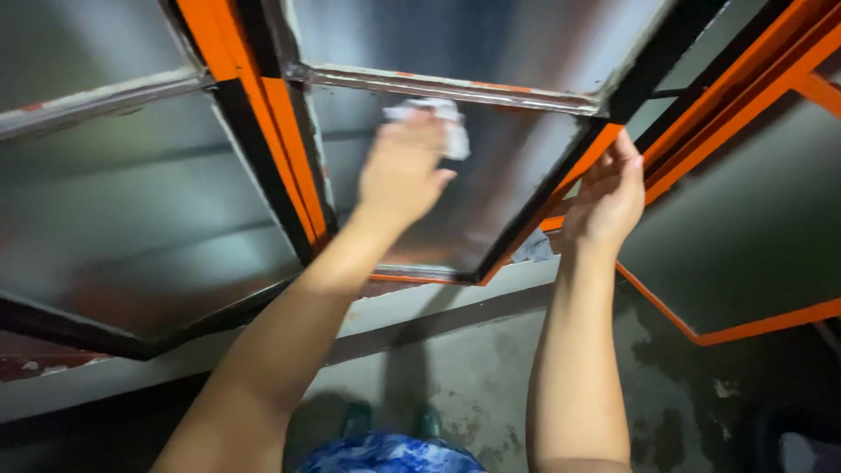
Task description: Cleaning window panes and frames using a spray and wipes.
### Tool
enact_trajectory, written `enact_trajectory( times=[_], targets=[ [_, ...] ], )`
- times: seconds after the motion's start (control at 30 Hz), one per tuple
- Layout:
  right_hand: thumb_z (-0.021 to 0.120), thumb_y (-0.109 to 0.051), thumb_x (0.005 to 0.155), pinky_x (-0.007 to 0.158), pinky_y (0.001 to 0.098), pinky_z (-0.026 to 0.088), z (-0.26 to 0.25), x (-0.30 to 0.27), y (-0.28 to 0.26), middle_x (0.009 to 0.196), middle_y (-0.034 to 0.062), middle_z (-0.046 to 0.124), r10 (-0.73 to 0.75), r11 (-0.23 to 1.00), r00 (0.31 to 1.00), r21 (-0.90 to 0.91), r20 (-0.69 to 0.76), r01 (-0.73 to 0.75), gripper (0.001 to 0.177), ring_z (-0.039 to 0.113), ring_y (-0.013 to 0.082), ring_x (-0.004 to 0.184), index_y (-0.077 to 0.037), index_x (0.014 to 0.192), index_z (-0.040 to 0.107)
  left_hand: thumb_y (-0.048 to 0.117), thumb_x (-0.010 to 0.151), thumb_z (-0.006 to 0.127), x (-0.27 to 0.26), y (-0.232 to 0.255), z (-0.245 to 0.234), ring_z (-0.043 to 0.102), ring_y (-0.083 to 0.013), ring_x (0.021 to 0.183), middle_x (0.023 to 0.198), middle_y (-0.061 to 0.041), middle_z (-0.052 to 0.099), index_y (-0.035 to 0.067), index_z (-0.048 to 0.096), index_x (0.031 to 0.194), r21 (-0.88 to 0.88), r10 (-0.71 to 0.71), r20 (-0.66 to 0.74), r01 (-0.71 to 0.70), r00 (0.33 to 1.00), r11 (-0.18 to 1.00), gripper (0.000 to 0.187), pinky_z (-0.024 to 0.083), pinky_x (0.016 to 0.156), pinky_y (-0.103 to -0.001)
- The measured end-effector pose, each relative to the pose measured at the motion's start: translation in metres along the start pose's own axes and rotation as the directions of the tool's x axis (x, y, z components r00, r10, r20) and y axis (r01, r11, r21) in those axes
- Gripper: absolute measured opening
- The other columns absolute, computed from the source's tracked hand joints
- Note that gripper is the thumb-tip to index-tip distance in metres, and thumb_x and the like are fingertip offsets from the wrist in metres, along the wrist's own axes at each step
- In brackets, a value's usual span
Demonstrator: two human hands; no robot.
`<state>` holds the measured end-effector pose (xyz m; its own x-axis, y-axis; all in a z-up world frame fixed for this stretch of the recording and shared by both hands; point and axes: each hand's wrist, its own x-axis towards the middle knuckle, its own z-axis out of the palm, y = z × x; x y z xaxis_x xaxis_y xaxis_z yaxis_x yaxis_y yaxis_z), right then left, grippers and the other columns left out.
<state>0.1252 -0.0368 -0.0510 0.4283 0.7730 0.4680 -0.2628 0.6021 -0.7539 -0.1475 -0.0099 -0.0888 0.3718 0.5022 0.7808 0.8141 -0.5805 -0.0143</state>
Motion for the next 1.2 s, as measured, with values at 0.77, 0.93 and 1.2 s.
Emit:
enact_trajectory(
  times=[0.77,0.93,1.2],
  targets=[
    [0.035,-0.035,0.113,0.122,0.0427,0.041,-0.012,0.001,0.009,0.145,0.0136,0.060,-0.008,1.000,0.998,0.004,0.063,0.007,0.049,0.055,0.0254,0.139,-0.001,0.144,0.053,0.052,0.103,0.064,0.032,0.124,0.115,0.029,-0.0187,0.159,0.174,-0.006,0.026,0.005,0.031,0.167,0.187,0.094,-0.079,-0.077,0.992,0.979,0.086,0.012,0.127,-0.042],
    [0.032,-0.039,0.114,0.120,0.0431,0.044,-0.008,-0.001,0.007,0.142,0.0140,0.063,-0.047,0.999,0.992,0.021,0.115,0.045,0.053,0.058,0.0258,0.136,-0.001,0.142,0.055,0.050,0.095,0.069,-0.012,0.062,0.081,0.037,-0.0168,0.150,0.172,-0.003,0.029,0.006,0.032,0.166,0.098,0.324,0.079,-0.331,0.943,0.938,0.091,0.019,0.130,-0.038],
    [0.027,-0.039,0.113,0.118,0.0437,0.049,0.001,-0.003,0.004,0.139,0.0132,0.066,-0.084,0.996,0.986,-0.007,0.142,0.086,0.056,0.062,0.0253,0.131,-0.001,0.141,0.058,0.049,0.094,0.072,-0.049,-0.021,0.031,0.038,-0.0173,0.151,0.167,-0.002,0.037,0.008,0.040,0.160,0.008,0.184,0.214,-0.190,0.959,0.982,0.084,0.024,0.128,-0.042]
  ],
)
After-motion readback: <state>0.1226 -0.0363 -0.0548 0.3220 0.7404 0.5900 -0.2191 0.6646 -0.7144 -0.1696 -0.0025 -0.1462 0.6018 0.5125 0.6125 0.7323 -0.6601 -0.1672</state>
